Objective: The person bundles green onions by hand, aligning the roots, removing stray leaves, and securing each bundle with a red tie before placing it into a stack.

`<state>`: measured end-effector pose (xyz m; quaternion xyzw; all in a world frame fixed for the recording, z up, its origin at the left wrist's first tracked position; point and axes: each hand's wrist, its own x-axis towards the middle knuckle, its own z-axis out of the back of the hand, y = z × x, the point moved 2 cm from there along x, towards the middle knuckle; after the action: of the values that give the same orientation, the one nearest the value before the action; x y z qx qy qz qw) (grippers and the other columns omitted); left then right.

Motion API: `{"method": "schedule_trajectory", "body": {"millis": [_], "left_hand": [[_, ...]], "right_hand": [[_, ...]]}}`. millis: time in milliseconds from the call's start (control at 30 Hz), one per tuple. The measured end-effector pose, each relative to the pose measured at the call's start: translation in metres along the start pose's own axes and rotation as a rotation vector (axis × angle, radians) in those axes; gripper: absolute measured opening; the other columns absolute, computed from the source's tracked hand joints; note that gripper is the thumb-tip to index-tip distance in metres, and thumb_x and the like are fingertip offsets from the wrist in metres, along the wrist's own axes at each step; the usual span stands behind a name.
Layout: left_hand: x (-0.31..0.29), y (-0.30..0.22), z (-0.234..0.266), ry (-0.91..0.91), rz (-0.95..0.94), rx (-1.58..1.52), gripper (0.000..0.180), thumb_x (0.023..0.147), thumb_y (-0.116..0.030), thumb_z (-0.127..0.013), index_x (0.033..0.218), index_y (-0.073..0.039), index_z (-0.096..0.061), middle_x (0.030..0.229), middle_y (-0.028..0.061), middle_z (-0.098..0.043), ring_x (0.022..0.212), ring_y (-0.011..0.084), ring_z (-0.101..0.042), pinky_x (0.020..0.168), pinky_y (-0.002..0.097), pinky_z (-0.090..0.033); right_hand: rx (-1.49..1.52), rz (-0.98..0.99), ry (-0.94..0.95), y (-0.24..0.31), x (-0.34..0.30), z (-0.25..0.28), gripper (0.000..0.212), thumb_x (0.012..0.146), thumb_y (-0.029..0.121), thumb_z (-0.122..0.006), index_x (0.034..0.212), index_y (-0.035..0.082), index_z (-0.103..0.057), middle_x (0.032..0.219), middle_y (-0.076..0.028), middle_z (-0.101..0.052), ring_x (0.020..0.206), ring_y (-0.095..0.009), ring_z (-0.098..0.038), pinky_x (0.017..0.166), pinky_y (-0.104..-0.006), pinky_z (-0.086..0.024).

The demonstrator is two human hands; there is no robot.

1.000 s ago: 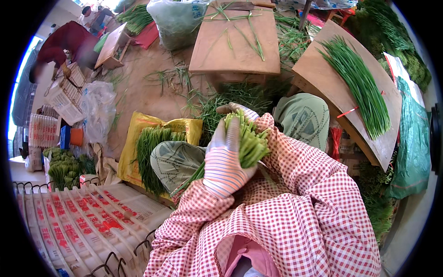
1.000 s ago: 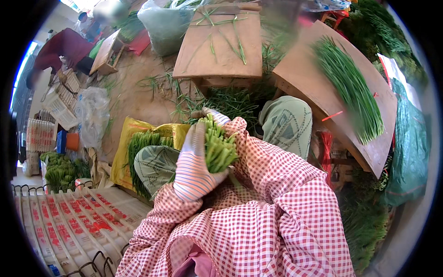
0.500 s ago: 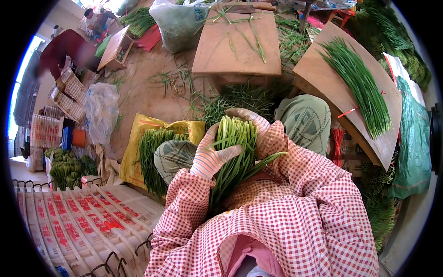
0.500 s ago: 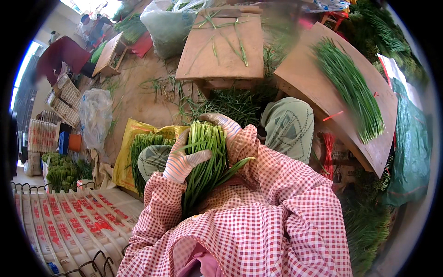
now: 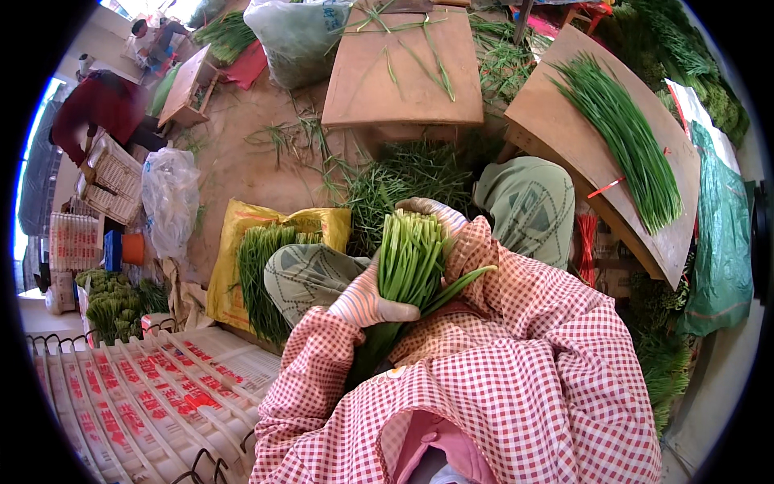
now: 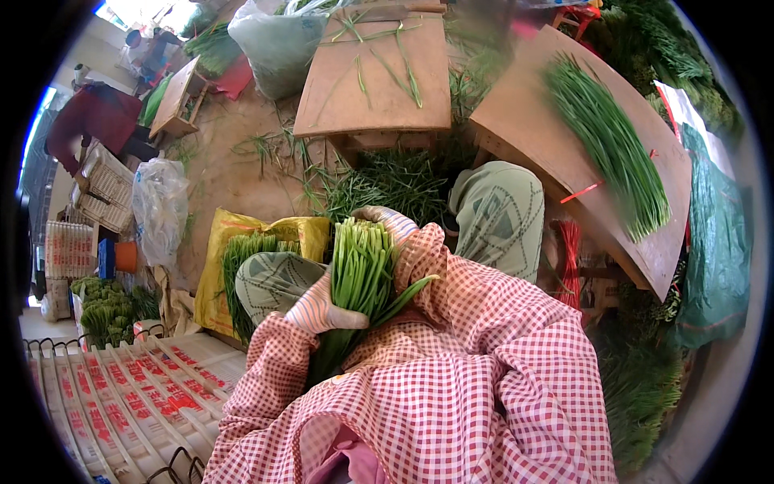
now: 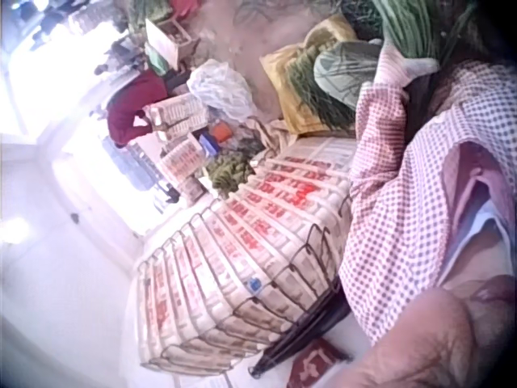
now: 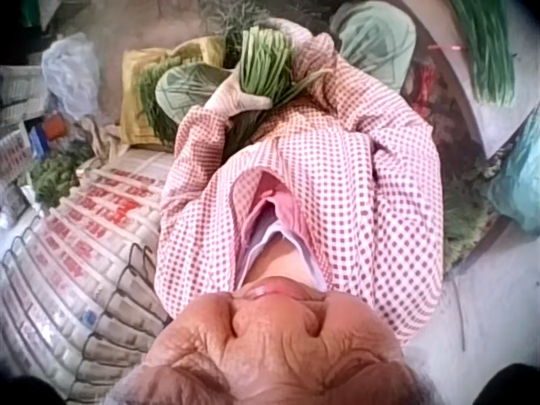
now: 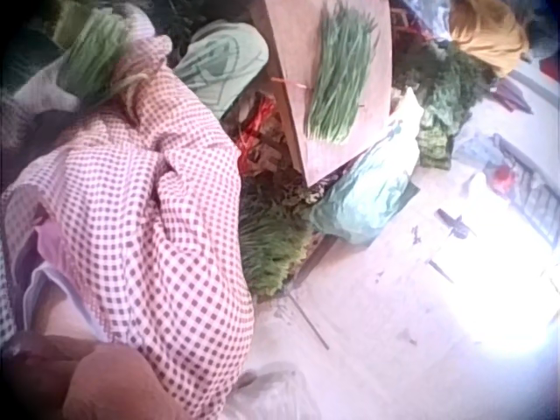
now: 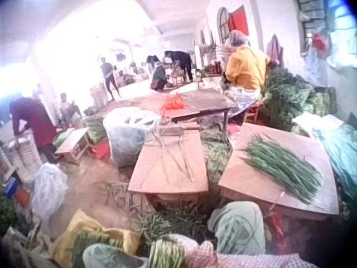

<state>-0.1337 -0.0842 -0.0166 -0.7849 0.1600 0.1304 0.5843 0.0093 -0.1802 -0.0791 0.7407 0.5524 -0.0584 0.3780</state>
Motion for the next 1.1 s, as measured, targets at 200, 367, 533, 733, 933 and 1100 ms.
{"method": "schedule_trajectory", "body": {"millis": [200,367,533,733,933,1100], "left_hand": [[0.006,0.018,-0.001,0.017,0.145,-0.157,0.079,0.062,-0.014,-0.083,0.131,-0.003,-0.045,0.122,0.0047,-0.056,0.113,0.018,-0.051,0.099,0.0334,-0.039],[0.004,0.026,0.012,-0.014,0.129,-0.187,0.068,0.065,-0.016,-0.081,0.124,-0.002,-0.052,0.117,0.0048,-0.06,0.109,0.0174,-0.054,0.097,0.0325,-0.04],[0.009,0.03,0.018,-0.04,0.158,-0.22,0.069,0.064,-0.017,-0.08,0.125,-0.002,-0.05,0.116,0.0057,-0.06,0.107,0.0188,-0.055,0.095,0.0327,-0.042],[0.008,0.022,0.015,-0.073,0.212,-0.308,0.067,0.066,-0.011,-0.078,0.127,-0.003,-0.049,0.115,0.0052,-0.06,0.107,0.0189,-0.055,0.096,0.0329,-0.041],[0.005,0.024,0.019,-0.074,0.207,-0.355,0.064,0.068,-0.009,-0.075,0.126,-0.002,-0.049,0.116,0.006,-0.06,0.108,0.0195,-0.054,0.096,0.0327,-0.04],[-0.001,0.029,0.023,-0.125,0.171,-0.387,0.062,0.068,-0.008,-0.074,0.125,-0.002,-0.05,0.115,0.0061,-0.06,0.106,0.0197,-0.055,0.096,0.0323,-0.041]], "right_hand": [[-0.187,-0.113,-0.169,0.022,-0.036,-0.006,0.045,0.092,0.033,-0.05,0.126,0.003,-0.05,0.117,-0.012,-0.059,0.097,-0.022,-0.061,0.086,-0.0368,-0.049],[-0.275,-0.021,-0.149,0.049,-0.07,0.032,0.082,0.078,0.063,-0.06,0.134,0.006,-0.041,0.133,-0.015,-0.039,0.116,-0.031,-0.046,0.096,-0.0475,-0.043],[-0.687,0.118,-0.111,0.056,-0.093,0.027,0.044,0.083,0.03,-0.066,0.119,0.009,-0.055,0.105,-0.006,-0.058,0.094,-0.018,-0.057,0.088,-0.0305,-0.045],[-1.752,0.661,0.111,0.082,-0.085,-0.005,0.037,0.073,0.018,-0.071,0.108,0.006,-0.062,0.116,-0.021,-0.054,0.106,-0.034,-0.054,0.089,-0.0396,-0.045],[-1.784,0.564,0.419,0.067,-0.052,0.009,0.028,0.074,0.02,-0.071,0.098,0.008,-0.066,0.106,-0.019,-0.061,0.096,-0.036,-0.059,0.082,-0.0438,-0.048],[-1.582,0.685,-0.055,0.091,-0.014,0.03,0.016,0.082,0.012,-0.067,0.095,0.005,-0.062,0.095,-0.014,-0.063,0.09,-0.024,-0.061,0.073,-0.033,-0.051]]}}
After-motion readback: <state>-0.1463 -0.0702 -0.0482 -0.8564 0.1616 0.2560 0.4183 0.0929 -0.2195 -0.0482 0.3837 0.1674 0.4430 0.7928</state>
